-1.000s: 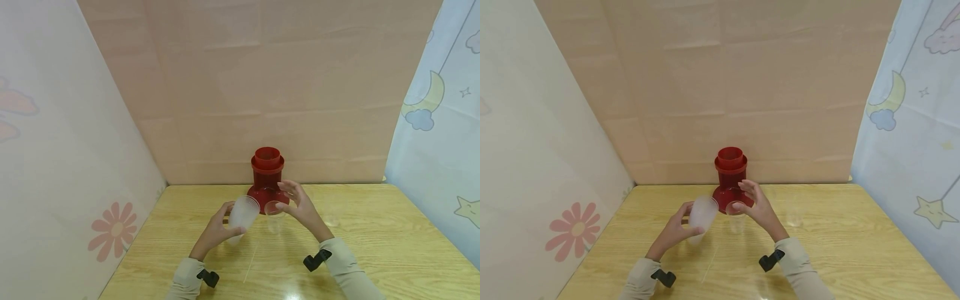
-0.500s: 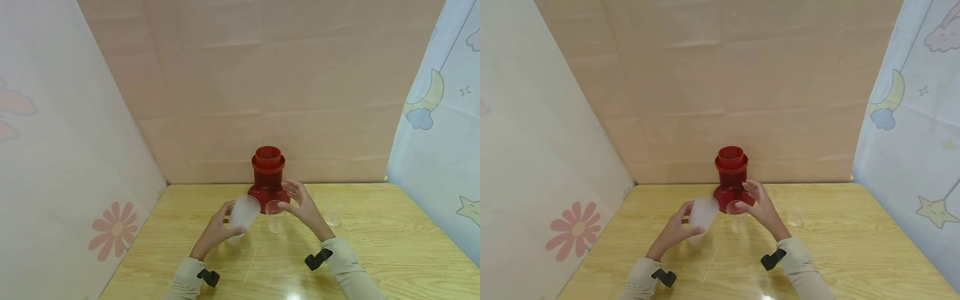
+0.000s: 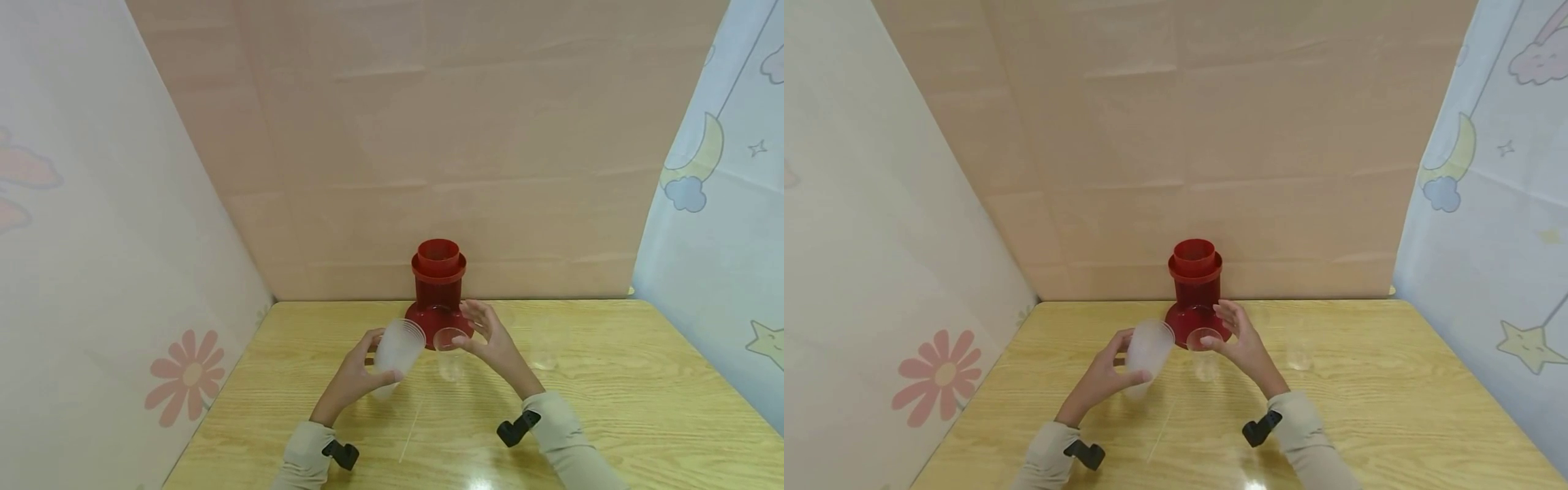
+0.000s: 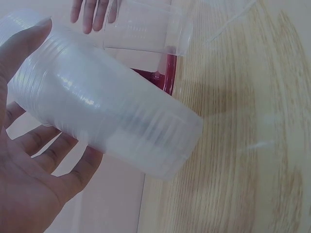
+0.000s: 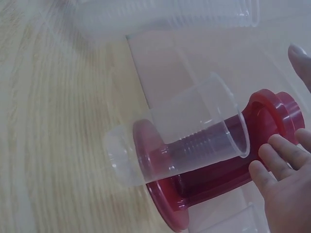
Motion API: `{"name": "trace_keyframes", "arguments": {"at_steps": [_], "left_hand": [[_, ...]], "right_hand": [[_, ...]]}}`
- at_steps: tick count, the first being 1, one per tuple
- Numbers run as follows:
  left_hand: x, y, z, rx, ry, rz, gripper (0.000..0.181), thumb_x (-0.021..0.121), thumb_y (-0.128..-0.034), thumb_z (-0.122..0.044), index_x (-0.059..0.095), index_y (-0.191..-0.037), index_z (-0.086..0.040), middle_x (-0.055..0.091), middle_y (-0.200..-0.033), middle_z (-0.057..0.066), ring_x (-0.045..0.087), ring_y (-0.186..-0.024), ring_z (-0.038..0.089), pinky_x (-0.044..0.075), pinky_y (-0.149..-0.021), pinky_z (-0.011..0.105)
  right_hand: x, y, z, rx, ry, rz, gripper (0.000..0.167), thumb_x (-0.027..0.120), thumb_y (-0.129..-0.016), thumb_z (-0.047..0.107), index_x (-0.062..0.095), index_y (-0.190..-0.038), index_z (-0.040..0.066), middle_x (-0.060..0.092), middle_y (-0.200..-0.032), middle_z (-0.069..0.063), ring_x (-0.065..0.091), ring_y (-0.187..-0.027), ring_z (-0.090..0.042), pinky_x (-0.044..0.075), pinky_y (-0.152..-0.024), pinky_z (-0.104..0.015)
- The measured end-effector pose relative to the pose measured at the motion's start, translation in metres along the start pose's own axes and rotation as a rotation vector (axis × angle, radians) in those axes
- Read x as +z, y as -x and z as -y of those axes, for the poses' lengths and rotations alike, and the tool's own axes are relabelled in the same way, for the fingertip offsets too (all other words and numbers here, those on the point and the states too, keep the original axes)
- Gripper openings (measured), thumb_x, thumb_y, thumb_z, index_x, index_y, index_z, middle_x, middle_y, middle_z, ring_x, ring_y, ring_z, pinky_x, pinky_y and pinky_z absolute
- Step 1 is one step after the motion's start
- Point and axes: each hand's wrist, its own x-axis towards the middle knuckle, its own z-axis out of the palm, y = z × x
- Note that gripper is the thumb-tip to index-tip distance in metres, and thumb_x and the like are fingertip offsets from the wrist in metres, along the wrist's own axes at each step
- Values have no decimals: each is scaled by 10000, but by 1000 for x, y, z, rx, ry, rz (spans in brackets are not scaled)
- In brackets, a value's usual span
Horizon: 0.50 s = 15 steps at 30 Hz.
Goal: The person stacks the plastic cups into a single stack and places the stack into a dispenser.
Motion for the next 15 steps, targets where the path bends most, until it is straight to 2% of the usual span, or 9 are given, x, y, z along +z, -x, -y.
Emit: {"name": "trace_keyframes", "arguments": {"at_steps": [4, 10, 15], "left_hand": [[0, 0, 1, -5, -8, 2, 751, 849, -805, -337, 447, -1434, -258, 572, -1289, 20, 527, -1165, 222, 456, -958, 471], [0, 0, 1, -4, -14, 5, 755, 848, -806, -347, 443, -1437, -255, 573, -1295, 23, 532, -1170, 226, 459, -966, 472], [-1, 0, 1, -4, -15, 2, 757, 850, -803, -345, 445, -1436, -252, 575, -1290, 20, 534, -1166, 223, 460, -965, 470]], "right_hand": [[4, 3, -5, 22, -4, 13, 786, 745, -908, 145, 276, -1535, 72, 426, -1520, -148, 381, -1406, -353, 315, -1102, -584], [8, 4, -10, 59, 1, 13, 814, 758, -899, 165, 270, -1547, 106, 416, -1528, -131, 369, -1415, -336, 318, -1118, -533], [9, 6, -17, 71, 22, 17, 815, 759, -901, 170, 267, -1545, 83, 415, -1528, -158, 376, -1411, -351, 325, -1111, -534]]}}
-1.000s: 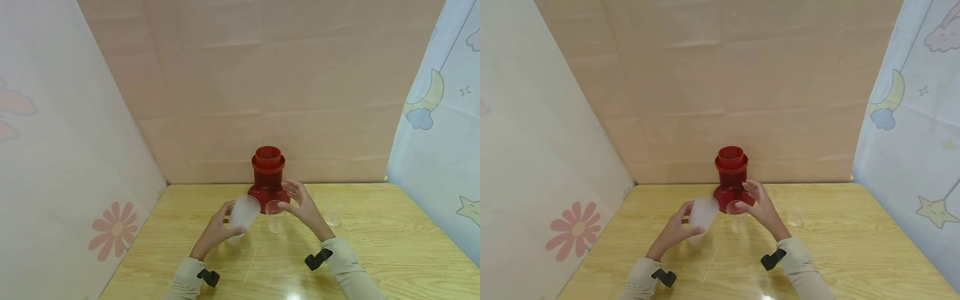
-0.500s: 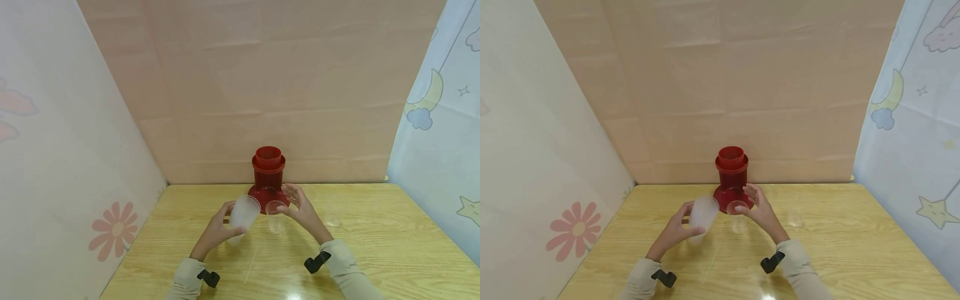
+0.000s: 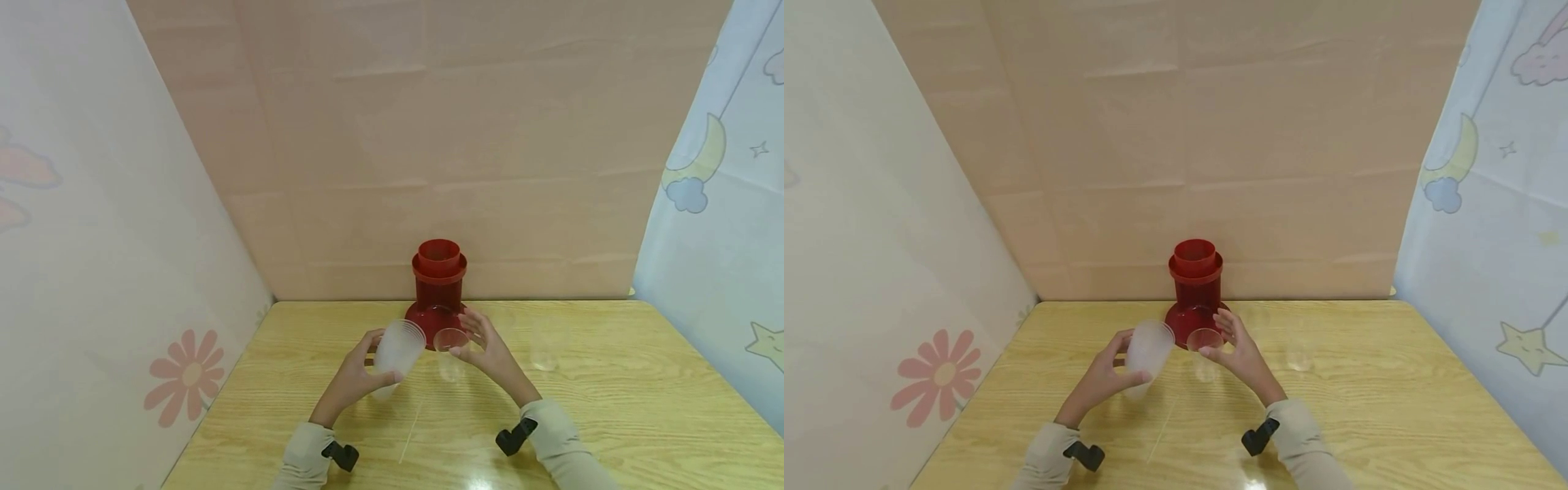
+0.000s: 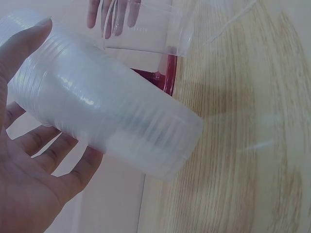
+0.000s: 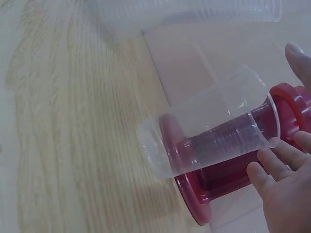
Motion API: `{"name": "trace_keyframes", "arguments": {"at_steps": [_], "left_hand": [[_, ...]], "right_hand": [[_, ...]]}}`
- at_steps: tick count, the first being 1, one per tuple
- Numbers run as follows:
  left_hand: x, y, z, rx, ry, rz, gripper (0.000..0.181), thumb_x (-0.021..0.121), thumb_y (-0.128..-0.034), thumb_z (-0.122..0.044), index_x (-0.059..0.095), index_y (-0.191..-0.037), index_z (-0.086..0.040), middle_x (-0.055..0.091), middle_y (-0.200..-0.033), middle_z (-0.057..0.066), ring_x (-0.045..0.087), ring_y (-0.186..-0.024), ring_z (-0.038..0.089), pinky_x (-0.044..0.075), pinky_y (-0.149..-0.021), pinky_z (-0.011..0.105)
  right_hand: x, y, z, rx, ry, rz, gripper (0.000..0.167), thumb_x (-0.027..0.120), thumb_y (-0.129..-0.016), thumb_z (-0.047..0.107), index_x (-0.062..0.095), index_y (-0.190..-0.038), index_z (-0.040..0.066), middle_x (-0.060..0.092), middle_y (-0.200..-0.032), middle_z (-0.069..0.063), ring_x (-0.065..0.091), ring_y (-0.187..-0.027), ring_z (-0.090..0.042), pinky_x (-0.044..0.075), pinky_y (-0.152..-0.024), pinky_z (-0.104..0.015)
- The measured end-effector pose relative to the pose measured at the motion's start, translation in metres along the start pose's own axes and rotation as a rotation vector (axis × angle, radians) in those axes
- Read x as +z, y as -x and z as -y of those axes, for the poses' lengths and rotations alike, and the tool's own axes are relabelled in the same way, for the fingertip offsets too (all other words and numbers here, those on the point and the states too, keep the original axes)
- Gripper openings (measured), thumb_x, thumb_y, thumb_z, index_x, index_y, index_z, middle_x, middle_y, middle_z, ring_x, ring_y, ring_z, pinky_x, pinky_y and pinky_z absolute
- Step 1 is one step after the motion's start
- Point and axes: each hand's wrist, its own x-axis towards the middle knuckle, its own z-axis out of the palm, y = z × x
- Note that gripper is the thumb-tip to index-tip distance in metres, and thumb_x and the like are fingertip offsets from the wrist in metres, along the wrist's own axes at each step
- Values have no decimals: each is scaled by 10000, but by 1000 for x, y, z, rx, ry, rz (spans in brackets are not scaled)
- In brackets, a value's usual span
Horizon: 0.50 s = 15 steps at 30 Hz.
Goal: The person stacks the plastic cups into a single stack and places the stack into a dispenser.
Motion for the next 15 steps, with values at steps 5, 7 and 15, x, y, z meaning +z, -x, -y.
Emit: {"name": "trace_keyframes", "arguments": {"at_steps": [5, 7, 15], "left_hand": [[0, 0, -1, -1, 3, -1, 757, 850, -803, -337, 446, -1436, -245, 572, -1285, 24, 525, -1167, 228, 456, -961, 473], [0, 1, -2, -1, 5, -2, 755, 850, -804, -330, 447, -1436, -240, 571, -1280, 27, 521, -1166, 231, 454, -961, 477], [0, 0, -2, -11, 1, -5, 757, 852, -801, -328, 449, -1435, -237, 571, -1271, 24, 523, -1158, 227, 450, -965, 472]], "right_hand": [[2, 2, -7, -5, 6, 5, 816, 764, -896, 163, 274, -1537, 45, 426, -1520, -170, 380, -1406, -377, 329, -1103, -560], [3, 2, -11, -12, 7, 7, 817, 763, -895, 156, 271, -1534, 22, 426, -1517, -183, 379, -1405, -389, 331, -1096, -577], [7, 5, -20, 29, -9, 44, 845, 750, -907, 175, 227, -1564, 85, 380, -1549, -205, 341, -1430, -385, 296, -1106, -607]]}}
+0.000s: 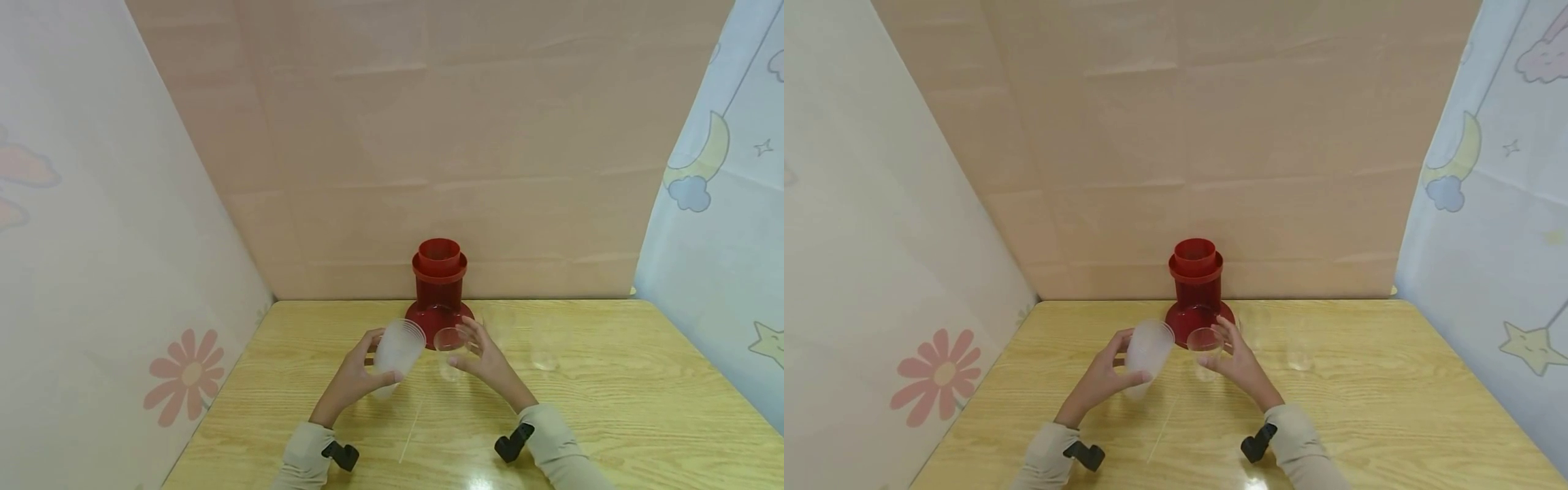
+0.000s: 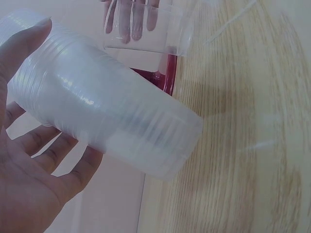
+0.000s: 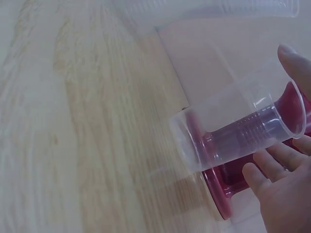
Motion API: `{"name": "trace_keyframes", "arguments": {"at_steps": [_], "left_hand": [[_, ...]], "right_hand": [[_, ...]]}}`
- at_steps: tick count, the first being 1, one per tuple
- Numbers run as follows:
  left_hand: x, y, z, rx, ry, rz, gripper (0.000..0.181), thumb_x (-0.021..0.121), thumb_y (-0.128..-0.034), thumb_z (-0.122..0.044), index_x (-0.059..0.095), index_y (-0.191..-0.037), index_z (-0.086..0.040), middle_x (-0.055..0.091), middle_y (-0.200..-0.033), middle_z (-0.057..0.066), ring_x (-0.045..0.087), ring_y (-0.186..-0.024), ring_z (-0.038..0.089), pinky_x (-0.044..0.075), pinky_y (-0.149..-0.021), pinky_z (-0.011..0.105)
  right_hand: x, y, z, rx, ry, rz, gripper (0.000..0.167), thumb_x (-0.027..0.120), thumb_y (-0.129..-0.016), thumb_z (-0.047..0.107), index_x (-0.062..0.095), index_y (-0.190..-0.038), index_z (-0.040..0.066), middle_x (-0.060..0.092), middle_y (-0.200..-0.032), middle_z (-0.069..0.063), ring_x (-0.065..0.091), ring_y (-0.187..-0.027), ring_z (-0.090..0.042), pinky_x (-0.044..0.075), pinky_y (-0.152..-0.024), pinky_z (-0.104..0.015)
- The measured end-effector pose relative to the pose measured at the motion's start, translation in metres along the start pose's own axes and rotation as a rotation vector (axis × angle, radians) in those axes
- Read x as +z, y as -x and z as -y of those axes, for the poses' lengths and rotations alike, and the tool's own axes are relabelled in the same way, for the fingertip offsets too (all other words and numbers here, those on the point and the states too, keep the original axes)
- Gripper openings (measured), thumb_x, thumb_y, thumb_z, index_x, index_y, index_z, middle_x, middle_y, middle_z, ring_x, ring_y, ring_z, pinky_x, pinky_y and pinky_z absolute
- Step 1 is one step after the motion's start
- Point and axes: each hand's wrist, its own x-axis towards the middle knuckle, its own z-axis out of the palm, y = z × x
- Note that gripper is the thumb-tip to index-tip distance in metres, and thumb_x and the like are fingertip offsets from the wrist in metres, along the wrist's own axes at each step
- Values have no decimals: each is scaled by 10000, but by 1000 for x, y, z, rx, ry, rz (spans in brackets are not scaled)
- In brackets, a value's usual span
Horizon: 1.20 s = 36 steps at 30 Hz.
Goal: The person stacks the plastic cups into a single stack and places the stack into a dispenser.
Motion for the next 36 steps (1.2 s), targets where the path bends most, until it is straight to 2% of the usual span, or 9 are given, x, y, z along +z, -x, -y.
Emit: {"name": "trace_keyframes", "arguments": {"at_steps": [6, 20, 27, 36], "left_hand": [[0, 0, -2, 0, 11, -2, 753, 851, -802, -335, 450, -1432, -239, 570, -1265, 24, 519, -1157, 227, 452, -964, 469], [-1, -1, -4, 27, 18, 4, 740, 842, -815, -326, 451, -1437, -236, 577, -1277, 19, 531, -1157, 228, 465, -949, 458], [-1, -1, -4, 31, 15, 5, 737, 839, -819, -327, 449, -1438, -234, 578, -1284, 23, 534, -1157, 230, 469, -946, 460], [1, 1, -1, 27, 30, 8, 737, 843, -813, -329, 453, -1432, -241, 577, -1272, 20, 529, -1155, 231, 446, -959, 507]], "right_hand": [[3, 1, -4, 21, 5, 1, 855, 757, -898, 215, 232, -1564, 109, 405, -1537, -191, 349, -1426, -390, 301, -1103, -614], [9, -1, -11, 49, -32, -5, 727, 742, -912, 186, 325, -1507, 141, 454, -1499, -180, 382, -1405, -384, 302, -1093, -634], [10, 0, -10, 43, -20, -14, 689, 750, -911, 235, 366, -1471, 113, 474, -1483, -165, 407, -1389, -370, 320, -1087, -625], [11, 2, -6, 37, -33, -14, 638, 735, -921, 203, 382, -1446, 121, 506, -1455, -140, 436, -1366, -364, 344, -1081, -608]]}}
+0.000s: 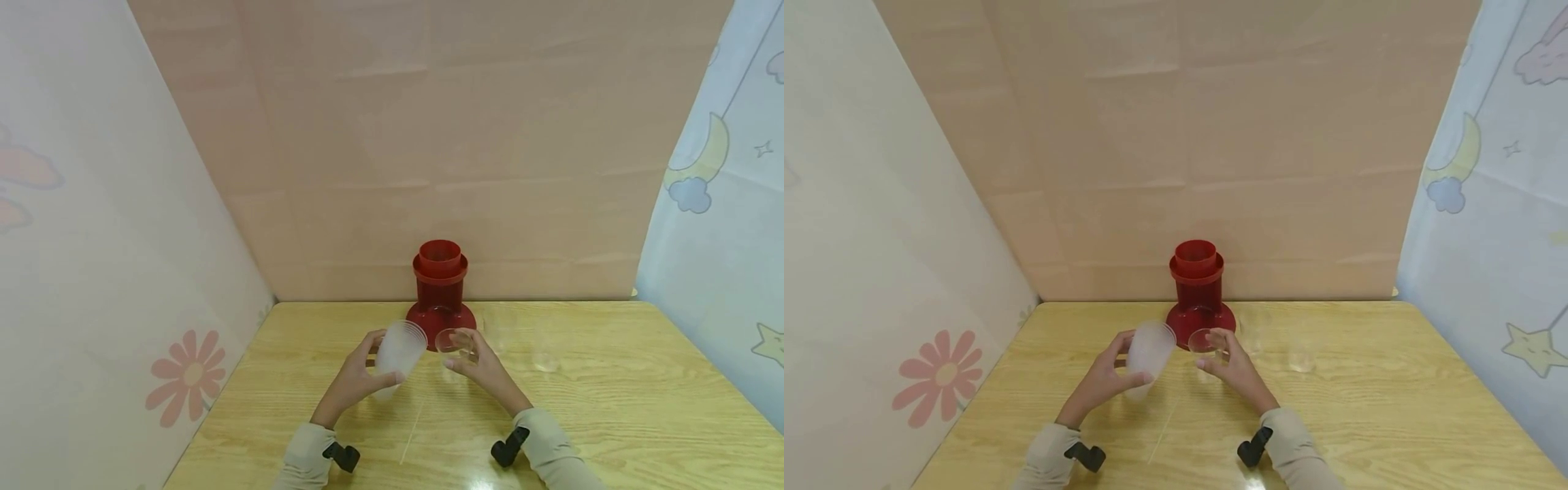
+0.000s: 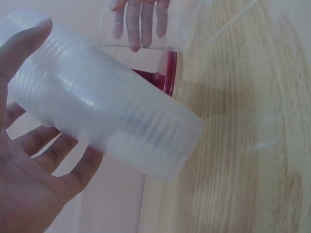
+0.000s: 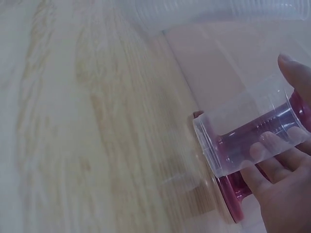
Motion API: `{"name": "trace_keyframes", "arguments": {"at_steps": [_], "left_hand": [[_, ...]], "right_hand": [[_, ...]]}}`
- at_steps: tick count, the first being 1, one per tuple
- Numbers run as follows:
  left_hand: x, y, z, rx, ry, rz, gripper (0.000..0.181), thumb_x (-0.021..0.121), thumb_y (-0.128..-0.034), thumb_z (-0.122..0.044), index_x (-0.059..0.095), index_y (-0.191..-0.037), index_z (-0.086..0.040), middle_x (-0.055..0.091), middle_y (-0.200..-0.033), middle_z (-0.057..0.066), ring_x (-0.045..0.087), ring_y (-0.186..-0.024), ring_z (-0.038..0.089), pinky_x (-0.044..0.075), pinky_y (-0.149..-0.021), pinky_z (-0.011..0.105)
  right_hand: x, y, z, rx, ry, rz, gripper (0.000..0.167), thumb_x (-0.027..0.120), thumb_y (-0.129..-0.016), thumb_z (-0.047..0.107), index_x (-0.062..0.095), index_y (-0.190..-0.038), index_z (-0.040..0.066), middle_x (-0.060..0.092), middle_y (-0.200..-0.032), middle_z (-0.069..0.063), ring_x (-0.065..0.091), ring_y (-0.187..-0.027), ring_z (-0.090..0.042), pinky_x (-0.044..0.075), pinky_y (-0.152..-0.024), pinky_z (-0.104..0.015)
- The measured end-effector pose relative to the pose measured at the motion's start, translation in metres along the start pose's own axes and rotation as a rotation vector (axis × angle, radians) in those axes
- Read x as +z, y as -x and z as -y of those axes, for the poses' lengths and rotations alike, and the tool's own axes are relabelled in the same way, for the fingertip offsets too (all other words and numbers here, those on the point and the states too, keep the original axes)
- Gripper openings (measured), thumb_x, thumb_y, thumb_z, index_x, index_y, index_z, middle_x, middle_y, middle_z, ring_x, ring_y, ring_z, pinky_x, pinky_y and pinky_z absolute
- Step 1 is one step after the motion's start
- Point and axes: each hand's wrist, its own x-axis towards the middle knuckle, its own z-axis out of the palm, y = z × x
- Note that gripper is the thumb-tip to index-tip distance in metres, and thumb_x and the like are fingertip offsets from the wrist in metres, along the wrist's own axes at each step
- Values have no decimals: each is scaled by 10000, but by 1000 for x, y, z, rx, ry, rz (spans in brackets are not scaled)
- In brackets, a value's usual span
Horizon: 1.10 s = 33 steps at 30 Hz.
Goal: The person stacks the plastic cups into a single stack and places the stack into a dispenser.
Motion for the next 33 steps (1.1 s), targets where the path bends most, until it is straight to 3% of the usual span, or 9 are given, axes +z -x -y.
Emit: {"name": "trace_keyframes", "arguments": {"at_steps": [17, 26, 33], "left_hand": [[0, 0, -3, -2, -10, -2, 747, 842, -816, -327, 446, -1441, -224, 574, -1291, 33, 533, -1165, 241, 454, -959, 508], [1, 0, -1, -5, -3, -7, 745, 846, -812, -319, 451, -1439, -247, 573, -1274, 25, 529, -1160, 229, 440, -961, 507], [1, 0, 1, 15, 5, -9, 728, 842, -817, -299, 455, -1432, -269, 577, -1253, 12, 533, -1141, 214, 445, -944, 485]], "right_hand": [[-7, -1, 13, -60, 30, -31, 612, 729, -926, 177, 397, -1430, 77, 570, -1396, -152, 539, -1253, -357, 387, -1016, -566], [-16, -3, 27, -108, 33, -55, 606, 725, -926, 146, 399, -1433, 82, 569, -1395, -145, 507, -1301, -335, 420, -1017, -501], [-20, -4, 37, -145, -2, -65, 605, 722, -919, 102, 397, -1426, 54, 564, -1387, -159, 518, -1285, -342, 374, -1048, -597]]}}
